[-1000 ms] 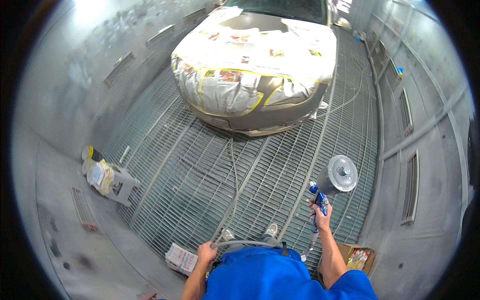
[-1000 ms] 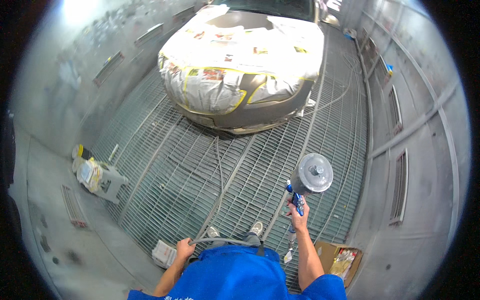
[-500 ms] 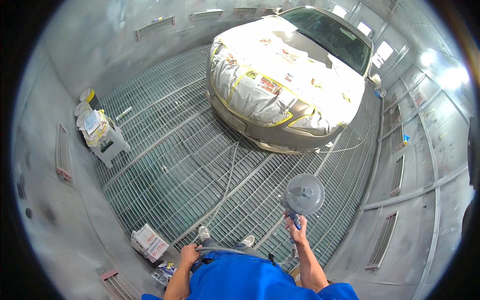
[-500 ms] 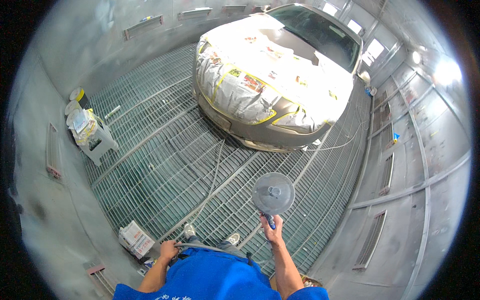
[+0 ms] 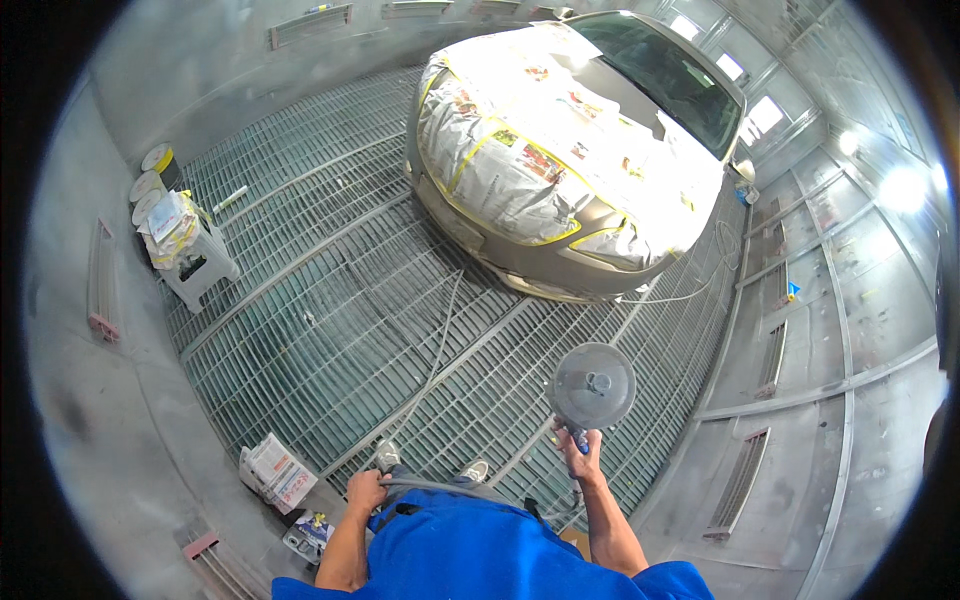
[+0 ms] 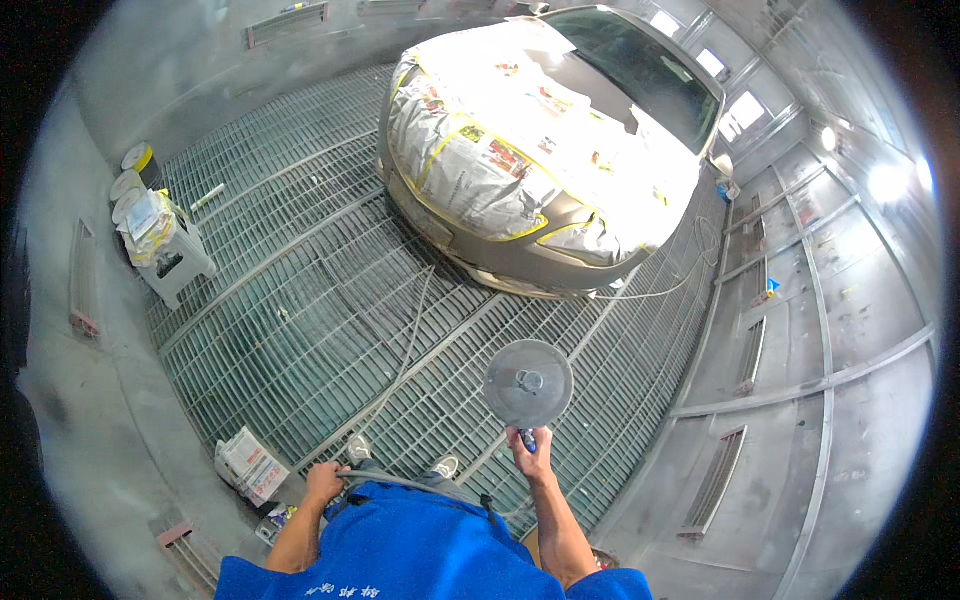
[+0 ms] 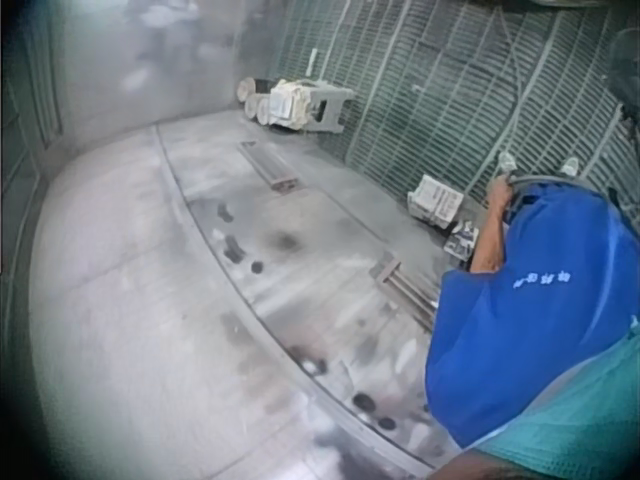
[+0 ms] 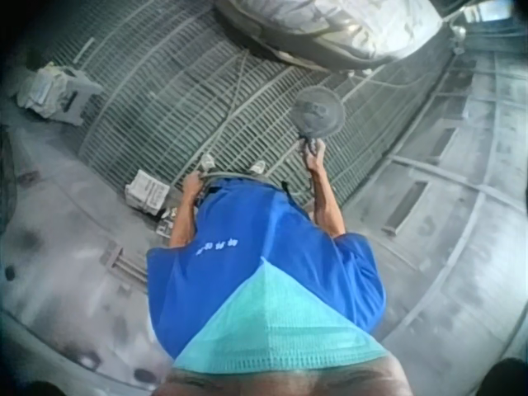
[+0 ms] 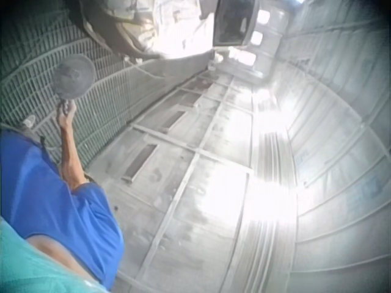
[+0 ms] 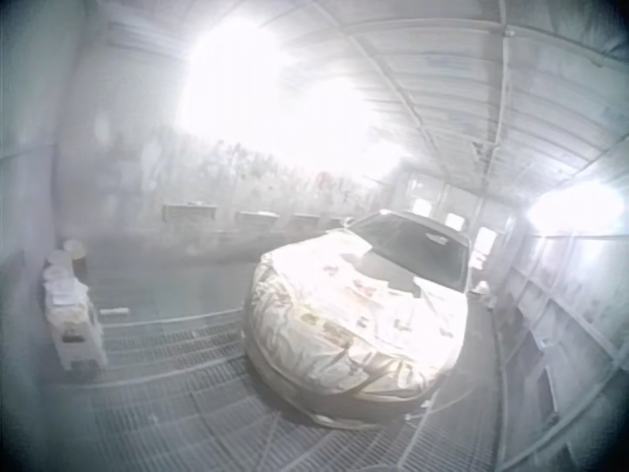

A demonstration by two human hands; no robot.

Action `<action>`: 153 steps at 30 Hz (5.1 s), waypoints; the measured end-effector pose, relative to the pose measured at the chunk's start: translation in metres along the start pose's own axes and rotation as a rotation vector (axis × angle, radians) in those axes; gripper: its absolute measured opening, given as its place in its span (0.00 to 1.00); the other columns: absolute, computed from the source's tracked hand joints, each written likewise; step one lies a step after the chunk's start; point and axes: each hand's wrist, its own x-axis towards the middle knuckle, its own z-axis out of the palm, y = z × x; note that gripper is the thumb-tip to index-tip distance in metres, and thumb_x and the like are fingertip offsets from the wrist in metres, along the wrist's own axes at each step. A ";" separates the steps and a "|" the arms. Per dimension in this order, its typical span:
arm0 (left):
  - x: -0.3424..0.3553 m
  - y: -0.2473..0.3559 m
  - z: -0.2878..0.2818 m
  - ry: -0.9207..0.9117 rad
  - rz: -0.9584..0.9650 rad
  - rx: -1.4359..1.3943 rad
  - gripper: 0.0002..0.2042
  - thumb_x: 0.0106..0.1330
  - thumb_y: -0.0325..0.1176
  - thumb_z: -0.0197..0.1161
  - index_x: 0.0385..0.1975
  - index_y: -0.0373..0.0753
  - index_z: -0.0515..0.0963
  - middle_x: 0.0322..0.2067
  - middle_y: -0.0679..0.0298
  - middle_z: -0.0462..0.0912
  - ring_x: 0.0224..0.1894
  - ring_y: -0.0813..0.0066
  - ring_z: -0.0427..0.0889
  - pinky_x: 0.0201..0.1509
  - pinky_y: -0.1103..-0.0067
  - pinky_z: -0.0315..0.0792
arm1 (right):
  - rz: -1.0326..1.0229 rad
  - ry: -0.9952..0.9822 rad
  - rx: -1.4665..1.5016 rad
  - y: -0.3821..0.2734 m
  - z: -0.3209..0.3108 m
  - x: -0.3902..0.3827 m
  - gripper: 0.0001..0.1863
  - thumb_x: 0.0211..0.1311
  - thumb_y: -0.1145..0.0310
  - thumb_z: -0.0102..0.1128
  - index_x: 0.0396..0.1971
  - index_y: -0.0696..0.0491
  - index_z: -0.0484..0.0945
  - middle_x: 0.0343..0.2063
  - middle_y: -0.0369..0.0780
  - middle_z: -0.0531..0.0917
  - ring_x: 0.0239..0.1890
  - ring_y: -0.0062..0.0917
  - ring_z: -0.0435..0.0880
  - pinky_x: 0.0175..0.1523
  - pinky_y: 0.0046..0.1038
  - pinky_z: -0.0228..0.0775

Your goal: The person wipes the front bumper of a car with a cloth, then uses a spray gun to apply paint to the bumper. The car is masked with newspaper and tape to protect surrounding areas.

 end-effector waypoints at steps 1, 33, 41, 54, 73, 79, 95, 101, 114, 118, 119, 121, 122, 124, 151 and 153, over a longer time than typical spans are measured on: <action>0.001 0.000 -0.001 -0.002 0.005 0.000 0.20 0.64 0.52 0.62 0.25 0.40 0.83 0.26 0.49 0.83 0.36 0.45 0.83 0.41 0.57 0.74 | 0.020 0.050 0.055 -0.002 0.000 -0.004 0.13 0.62 0.69 0.61 0.42 0.62 0.80 0.34 0.40 0.84 0.28 0.19 0.81 0.29 0.23 0.77; 0.008 0.043 -0.016 -0.073 0.153 0.178 0.14 0.58 0.46 0.67 0.27 0.40 0.84 0.28 0.46 0.83 0.37 0.42 0.82 0.41 0.56 0.74 | 0.121 0.810 0.452 0.055 -0.150 -0.080 0.10 0.62 0.73 0.59 0.43 0.57 0.80 0.36 0.37 0.84 0.35 0.20 0.83 0.25 0.22 0.76; 0.007 0.052 -0.019 -0.063 0.204 0.229 0.14 0.57 0.44 0.69 0.30 0.38 0.83 0.30 0.47 0.84 0.38 0.44 0.83 0.42 0.57 0.74 | 0.103 0.890 0.462 0.062 -0.176 -0.069 0.10 0.61 0.71 0.58 0.41 0.58 0.80 0.33 0.38 0.83 0.35 0.22 0.83 0.23 0.24 0.75; -0.002 0.046 -0.001 -0.009 0.187 0.161 0.12 0.56 0.42 0.69 0.28 0.39 0.84 0.27 0.48 0.83 0.34 0.44 0.83 0.39 0.57 0.75 | 0.074 0.916 0.489 0.077 -0.195 -0.051 0.11 0.60 0.72 0.59 0.41 0.59 0.80 0.33 0.38 0.83 0.35 0.21 0.82 0.23 0.23 0.75; 0.001 0.046 -0.001 0.035 0.114 0.089 0.13 0.54 0.42 0.70 0.28 0.37 0.83 0.27 0.47 0.83 0.36 0.43 0.82 0.39 0.57 0.74 | 0.151 0.809 0.477 0.102 -0.129 -0.055 0.18 0.61 0.75 0.59 0.53 0.56 0.74 0.37 0.38 0.84 0.35 0.21 0.83 0.24 0.21 0.76; 0.011 0.014 -0.012 0.058 0.141 0.037 0.12 0.54 0.41 0.69 0.26 0.38 0.84 0.26 0.48 0.83 0.33 0.43 0.82 0.37 0.58 0.74 | 0.134 0.707 0.475 0.068 -0.078 -0.042 0.14 0.62 0.74 0.60 0.48 0.56 0.77 0.40 0.38 0.84 0.37 0.21 0.83 0.24 0.22 0.77; 0.023 -0.068 -0.137 0.293 0.138 -0.084 0.22 0.62 0.48 0.66 0.17 0.34 0.78 0.18 0.46 0.77 0.26 0.41 0.79 0.30 0.57 0.70 | 0.150 0.375 0.428 -0.008 0.104 0.048 0.12 0.61 0.73 0.60 0.45 0.59 0.79 0.39 0.39 0.84 0.37 0.21 0.83 0.26 0.22 0.78; 0.025 -0.073 -0.174 0.358 0.012 -0.215 0.23 0.64 0.50 0.64 0.18 0.35 0.78 0.18 0.47 0.78 0.26 0.42 0.79 0.29 0.57 0.70 | 0.122 0.125 0.335 -0.044 0.165 0.119 0.22 0.63 0.72 0.59 0.58 0.58 0.72 0.38 0.37 0.82 0.38 0.18 0.81 0.27 0.20 0.76; 0.109 -0.123 -0.258 0.431 -0.223 -0.251 0.21 0.63 0.47 0.66 0.18 0.35 0.75 0.22 0.48 0.80 0.28 0.43 0.79 0.31 0.57 0.70 | -0.034 0.161 0.319 -0.071 0.312 0.287 0.21 0.65 0.71 0.60 0.57 0.59 0.71 0.39 0.36 0.82 0.24 0.12 0.75 0.24 0.15 0.70; 0.180 -0.126 -0.327 0.435 -0.202 -0.268 0.20 0.63 0.46 0.66 0.18 0.35 0.76 0.22 0.48 0.80 0.29 0.43 0.79 0.32 0.57 0.70 | 0.009 0.153 0.339 -0.090 0.352 0.364 0.23 0.67 0.71 0.59 0.59 0.59 0.69 0.40 0.37 0.83 0.24 0.12 0.75 0.24 0.16 0.71; 0.194 -0.126 -0.347 0.388 -0.200 -0.199 0.21 0.65 0.47 0.64 0.18 0.35 0.76 0.22 0.48 0.80 0.29 0.43 0.80 0.33 0.57 0.70 | -0.070 0.160 0.294 -0.092 0.360 0.382 0.23 0.67 0.69 0.60 0.59 0.59 0.69 0.41 0.36 0.82 0.27 0.13 0.76 0.24 0.16 0.72; 0.225 -0.129 -0.386 0.398 -0.208 -0.153 0.21 0.65 0.48 0.64 0.19 0.35 0.76 0.22 0.48 0.80 0.29 0.44 0.80 0.34 0.56 0.70 | -0.050 0.132 0.302 -0.119 0.381 0.418 0.24 0.67 0.68 0.60 0.60 0.59 0.69 0.42 0.36 0.82 0.29 0.14 0.77 0.25 0.16 0.72; 0.238 -0.127 -0.399 0.393 -0.207 -0.141 0.22 0.66 0.48 0.63 0.19 0.35 0.76 0.22 0.48 0.80 0.29 0.44 0.80 0.34 0.56 0.70 | -0.033 0.112 0.308 -0.128 0.384 0.435 0.25 0.67 0.67 0.60 0.61 0.59 0.68 0.43 0.37 0.82 0.29 0.14 0.77 0.25 0.16 0.72; 0.263 -0.130 -0.428 0.393 -0.196 -0.133 0.22 0.66 0.49 0.63 0.19 0.35 0.76 0.22 0.48 0.81 0.30 0.44 0.80 0.34 0.57 0.71 | -0.061 0.119 0.292 -0.123 0.398 0.470 0.29 0.68 0.65 0.61 0.65 0.58 0.64 0.45 0.37 0.82 0.28 0.12 0.75 0.26 0.17 0.72; 0.648 -0.327 -0.802 0.163 0.120 -0.208 0.21 0.58 0.50 0.70 0.18 0.36 0.77 0.22 0.50 0.79 0.29 0.45 0.80 0.33 0.59 0.71 | 0.097 0.495 0.229 -0.318 0.702 0.688 0.31 0.62 0.82 0.58 0.66 0.50 0.66 0.42 0.37 0.83 0.36 0.19 0.82 0.23 0.20 0.74; 0.673 -0.328 -0.831 0.192 0.152 -0.219 0.21 0.58 0.49 0.70 0.18 0.37 0.77 0.21 0.50 0.79 0.29 0.45 0.80 0.32 0.59 0.70 | 0.078 0.510 0.215 -0.341 0.722 0.702 0.29 0.64 0.80 0.58 0.66 0.51 0.66 0.42 0.37 0.82 0.34 0.17 0.81 0.25 0.20 0.75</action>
